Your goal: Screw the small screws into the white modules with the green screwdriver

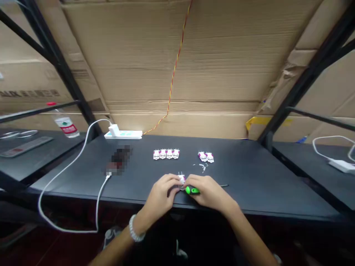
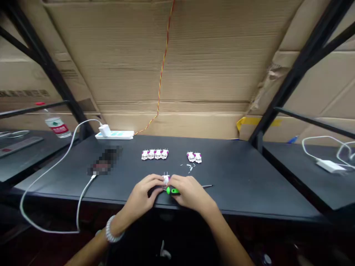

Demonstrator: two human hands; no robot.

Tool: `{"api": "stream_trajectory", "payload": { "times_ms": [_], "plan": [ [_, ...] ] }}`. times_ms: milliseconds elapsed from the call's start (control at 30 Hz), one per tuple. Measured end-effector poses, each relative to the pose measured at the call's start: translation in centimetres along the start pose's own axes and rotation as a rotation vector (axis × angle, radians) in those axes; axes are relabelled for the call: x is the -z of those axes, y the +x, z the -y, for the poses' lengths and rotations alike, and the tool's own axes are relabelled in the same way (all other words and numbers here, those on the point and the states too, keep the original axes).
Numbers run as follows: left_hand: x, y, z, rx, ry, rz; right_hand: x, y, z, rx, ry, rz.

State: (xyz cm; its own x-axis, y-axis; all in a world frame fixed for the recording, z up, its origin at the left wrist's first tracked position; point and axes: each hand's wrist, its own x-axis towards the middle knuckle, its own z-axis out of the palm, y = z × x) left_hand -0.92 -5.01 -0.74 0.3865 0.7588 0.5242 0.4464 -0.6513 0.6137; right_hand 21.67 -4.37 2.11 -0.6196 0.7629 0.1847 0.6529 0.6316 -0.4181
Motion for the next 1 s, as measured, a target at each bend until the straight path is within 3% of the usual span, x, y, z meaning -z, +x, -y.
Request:
{"api": "stream_trajectory", "payload": {
  "times_ms": [1000],
  "plan": [
    [-0.43,-0.27,0.52,-0.091,0.072,-0.028,-0.03,-0.02,-0.01,-0.013,-0.052,0.021]
  ]
}}
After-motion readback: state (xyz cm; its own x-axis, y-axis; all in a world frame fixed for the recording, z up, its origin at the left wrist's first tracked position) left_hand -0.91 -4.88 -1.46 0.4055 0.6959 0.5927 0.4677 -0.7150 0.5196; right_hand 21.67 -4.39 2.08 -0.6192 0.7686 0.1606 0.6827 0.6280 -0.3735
